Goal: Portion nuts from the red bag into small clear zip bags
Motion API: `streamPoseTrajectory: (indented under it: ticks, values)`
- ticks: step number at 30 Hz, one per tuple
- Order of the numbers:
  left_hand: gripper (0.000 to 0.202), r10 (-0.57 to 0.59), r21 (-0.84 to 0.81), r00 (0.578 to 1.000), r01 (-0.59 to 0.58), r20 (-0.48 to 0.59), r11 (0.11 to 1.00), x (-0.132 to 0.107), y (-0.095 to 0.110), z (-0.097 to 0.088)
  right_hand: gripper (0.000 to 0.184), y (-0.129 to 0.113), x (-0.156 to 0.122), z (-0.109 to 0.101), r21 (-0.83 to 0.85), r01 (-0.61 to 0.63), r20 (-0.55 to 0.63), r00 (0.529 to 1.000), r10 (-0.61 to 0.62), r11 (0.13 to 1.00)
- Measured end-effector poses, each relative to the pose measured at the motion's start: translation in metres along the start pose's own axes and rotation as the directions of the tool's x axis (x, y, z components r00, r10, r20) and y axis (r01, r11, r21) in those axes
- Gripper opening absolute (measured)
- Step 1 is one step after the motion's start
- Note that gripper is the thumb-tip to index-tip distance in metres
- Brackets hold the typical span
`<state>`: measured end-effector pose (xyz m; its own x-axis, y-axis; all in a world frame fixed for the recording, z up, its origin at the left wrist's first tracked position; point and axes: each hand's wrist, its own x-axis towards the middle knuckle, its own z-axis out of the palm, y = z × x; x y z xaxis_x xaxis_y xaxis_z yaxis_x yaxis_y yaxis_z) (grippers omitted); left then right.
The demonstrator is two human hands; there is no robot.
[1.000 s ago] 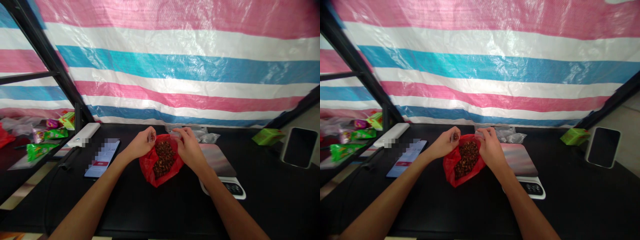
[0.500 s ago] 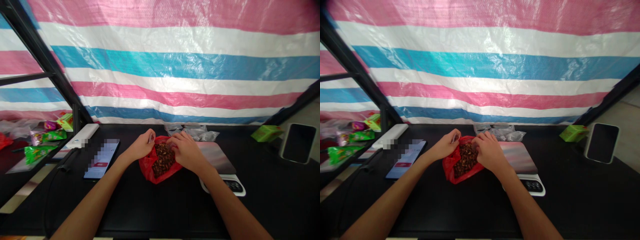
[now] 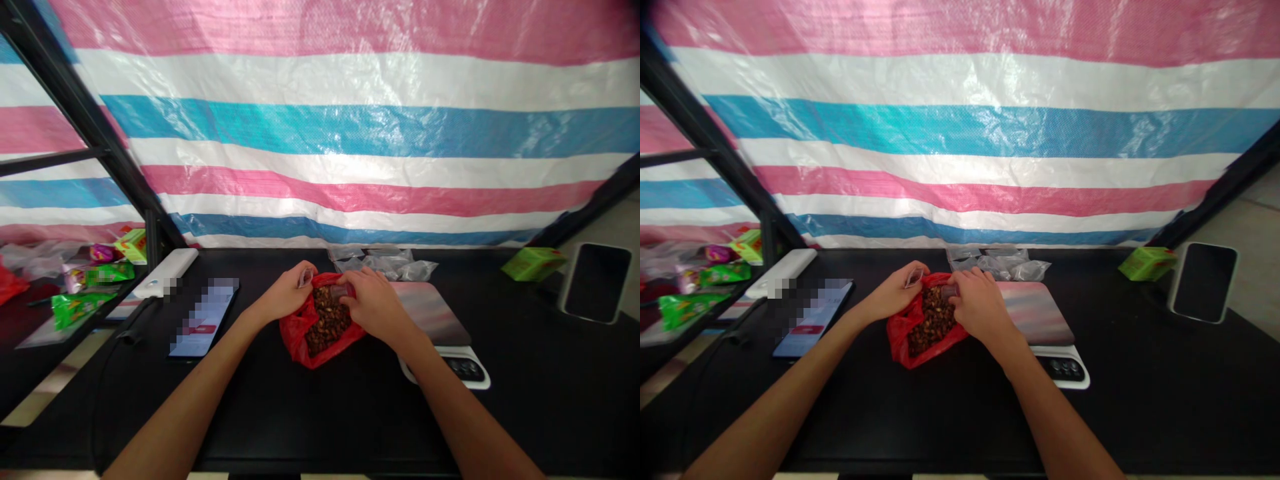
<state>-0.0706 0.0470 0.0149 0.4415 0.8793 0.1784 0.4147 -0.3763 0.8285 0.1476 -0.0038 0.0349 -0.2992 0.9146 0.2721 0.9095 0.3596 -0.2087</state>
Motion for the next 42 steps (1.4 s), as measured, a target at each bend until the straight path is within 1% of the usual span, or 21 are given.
streamPoseTrajectory:
  ticks: [3, 6, 9, 11, 15, 20, 23, 26, 29, 31, 33, 35, 37, 39, 42]
  values:
    - [0.017, -0.014, -0.002, 1.000, 0.014, -0.006, 1.000, 0.000, 0.001, 0.000, 0.026, 0.003, -0.003, 0.000, -0.018, 0.000, 0.026, 1.000, 0.000, 1.000]
    - [0.015, -0.010, -0.001, 1.000, 0.010, 0.005, 1.000, 0.000, 0.001, 0.001, 0.031, 0.002, -0.003, 0.004, -0.020, 0.042, 0.022, 0.999, -0.042, 0.999]
    - [0.015, 0.013, -0.032, 1.000, -0.013, 0.010, 0.999, 0.000, 0.001, 0.002, 0.025, -0.002, -0.003, 0.010, 0.015, 0.052, -0.017, 0.999, -0.051, 0.999]
    - [0.015, 0.009, -0.073, 1.000, -0.009, 0.004, 0.997, 0.001, 0.001, 0.003, 0.022, -0.005, -0.003, 0.013, 0.042, 0.050, -0.038, 0.998, -0.049, 0.998]
    - [0.014, 0.006, -0.155, 1.000, -0.006, 0.000, 0.988, 0.002, 0.004, 0.006, 0.024, -0.006, -0.002, 0.015, 0.067, 0.026, -0.030, 0.999, -0.024, 0.997]
    - [0.015, 0.016, -0.240, 1.000, -0.020, -0.017, 0.971, 0.003, 0.003, 0.009, 0.019, -0.009, 0.001, 0.017, 0.202, -0.041, -0.017, 0.999, 0.045, 0.979]
    - [0.014, 0.024, -0.259, 0.999, -0.030, -0.025, 0.965, 0.003, 0.003, 0.009, 0.019, -0.011, 0.002, 0.017, 0.232, -0.041, -0.011, 0.999, 0.045, 0.972]
    - [0.014, 0.031, -0.251, 1.000, -0.031, -0.005, 0.968, 0.002, 0.005, 0.008, 0.026, -0.012, 0.002, 0.018, 0.242, -0.037, 0.002, 0.999, 0.037, 0.970]
    - [0.016, 0.031, -0.222, 0.999, -0.026, 0.019, 0.975, 0.001, 0.006, 0.007, 0.031, -0.011, 0.001, 0.019, 0.235, -0.016, 0.009, 1.000, 0.014, 0.972]
    - [0.018, 0.032, -0.194, 0.999, -0.029, 0.009, 0.981, 0.002, 0.006, 0.006, 0.034, -0.010, 0.000, 0.019, 0.220, 0.012, 0.007, 1.000, -0.014, 0.976]
    - [0.020, 0.042, -0.129, 0.998, -0.047, -0.042, 0.990, 0.002, 0.004, 0.004, 0.035, -0.010, -0.001, 0.019, 0.205, 0.030, 0.013, 0.999, -0.033, 0.978]
    - [0.021, 0.077, -0.013, 0.991, -0.078, -0.106, 0.997, 0.003, 0.002, 0.001, 0.035, -0.008, -0.001, 0.019, 0.213, 0.020, 0.025, 0.999, -0.026, 0.977]
    - [0.020, 0.127, 0.113, 0.983, -0.113, -0.133, 0.987, 0.002, 0.001, -0.003, 0.034, -0.005, 0.000, 0.020, 0.264, -0.013, 0.029, 1.000, 0.006, 0.964]
    - [0.015, 0.167, 0.213, 0.979, -0.139, -0.116, 0.967, 0.001, 0.001, -0.006, 0.035, 0.001, 0.001, 0.020, 0.356, -0.050, 0.033, 0.999, 0.041, 0.933]
    - [0.009, 0.185, 0.305, 0.980, -0.155, -0.072, 0.940, -0.001, 0.004, -0.007, 0.032, 0.007, 0.003, 0.018, 0.527, -0.073, 0.040, 0.997, 0.061, 0.847]
